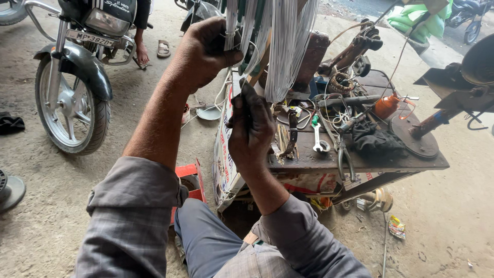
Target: The person winds white wire onto a green spool using both hands, then uses pliers to cut the wire and secure the end. The person continues winding and cutting the wire repeatedly.
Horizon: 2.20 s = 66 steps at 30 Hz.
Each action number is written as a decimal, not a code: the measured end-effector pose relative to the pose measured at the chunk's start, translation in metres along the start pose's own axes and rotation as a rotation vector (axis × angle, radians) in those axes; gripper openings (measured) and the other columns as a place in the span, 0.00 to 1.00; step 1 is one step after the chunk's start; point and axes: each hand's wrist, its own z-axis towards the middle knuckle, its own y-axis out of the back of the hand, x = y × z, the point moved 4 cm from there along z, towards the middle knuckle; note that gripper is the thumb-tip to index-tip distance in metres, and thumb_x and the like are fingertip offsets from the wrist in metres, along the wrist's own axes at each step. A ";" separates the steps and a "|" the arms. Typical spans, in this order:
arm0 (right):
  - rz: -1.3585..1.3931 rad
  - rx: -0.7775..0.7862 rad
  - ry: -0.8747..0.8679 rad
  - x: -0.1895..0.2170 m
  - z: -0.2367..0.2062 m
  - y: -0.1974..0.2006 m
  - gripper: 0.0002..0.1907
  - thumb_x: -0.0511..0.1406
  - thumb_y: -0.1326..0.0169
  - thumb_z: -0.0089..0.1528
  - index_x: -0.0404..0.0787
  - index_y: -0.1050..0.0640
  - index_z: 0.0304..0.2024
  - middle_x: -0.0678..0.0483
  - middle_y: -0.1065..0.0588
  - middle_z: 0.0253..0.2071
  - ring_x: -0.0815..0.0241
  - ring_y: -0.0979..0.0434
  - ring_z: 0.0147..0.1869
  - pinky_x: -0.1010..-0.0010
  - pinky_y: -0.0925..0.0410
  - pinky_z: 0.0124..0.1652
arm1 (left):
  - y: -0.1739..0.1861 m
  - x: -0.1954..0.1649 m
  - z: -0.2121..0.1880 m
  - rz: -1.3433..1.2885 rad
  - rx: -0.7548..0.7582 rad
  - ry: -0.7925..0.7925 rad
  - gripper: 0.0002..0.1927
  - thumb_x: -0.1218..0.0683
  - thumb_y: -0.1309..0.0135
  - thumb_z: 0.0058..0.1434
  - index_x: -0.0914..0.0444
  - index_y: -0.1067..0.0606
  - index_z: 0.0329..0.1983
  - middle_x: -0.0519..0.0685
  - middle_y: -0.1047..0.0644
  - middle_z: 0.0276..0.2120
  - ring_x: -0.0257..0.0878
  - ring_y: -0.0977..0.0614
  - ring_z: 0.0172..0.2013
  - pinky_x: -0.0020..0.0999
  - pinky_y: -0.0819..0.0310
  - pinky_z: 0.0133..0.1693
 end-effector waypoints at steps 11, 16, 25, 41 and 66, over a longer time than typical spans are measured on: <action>-0.144 -0.006 0.204 0.009 0.012 -0.007 0.19 0.28 0.53 0.75 0.38 0.30 0.68 0.47 0.22 0.55 0.60 0.19 0.56 0.72 0.25 0.52 | 0.012 0.007 -0.001 -0.342 0.144 0.070 0.22 0.59 0.34 0.59 0.65 0.22 0.57 0.51 0.18 0.48 0.37 0.16 0.51 0.36 0.20 0.60; -0.177 -0.023 0.166 0.003 0.011 -0.001 0.19 0.29 0.52 0.76 0.40 0.28 0.69 0.51 0.24 0.45 0.66 0.23 0.41 0.75 0.28 0.41 | 0.007 0.004 0.003 -0.252 0.097 0.018 0.14 0.57 0.36 0.64 0.63 0.20 0.52 0.48 0.17 0.44 0.35 0.17 0.47 0.34 0.21 0.57; -0.053 -0.036 0.079 -0.015 0.014 0.000 0.18 0.28 0.54 0.74 0.39 0.28 0.66 0.53 0.20 0.48 0.74 0.30 0.32 0.79 0.34 0.32 | 0.009 0.013 0.004 -0.114 0.057 0.156 0.14 0.55 0.32 0.60 0.62 0.20 0.48 0.47 0.16 0.43 0.34 0.16 0.45 0.33 0.18 0.54; -0.111 -0.049 0.162 -0.023 0.017 0.006 0.17 0.29 0.54 0.75 0.35 0.28 0.66 0.49 0.20 0.51 0.69 0.23 0.41 0.76 0.28 0.41 | 0.006 0.016 0.010 -0.403 0.237 0.081 0.22 0.62 0.34 0.58 0.60 0.24 0.57 0.45 0.17 0.49 0.33 0.16 0.52 0.36 0.20 0.60; -0.072 -0.050 0.179 -0.010 0.021 0.007 0.21 0.28 0.57 0.77 0.39 0.33 0.73 0.49 0.21 0.60 0.73 0.24 0.44 0.79 0.30 0.42 | -0.001 0.016 0.009 -0.556 0.285 -0.019 0.19 0.64 0.33 0.61 0.64 0.21 0.55 0.50 0.17 0.49 0.38 0.15 0.50 0.41 0.17 0.59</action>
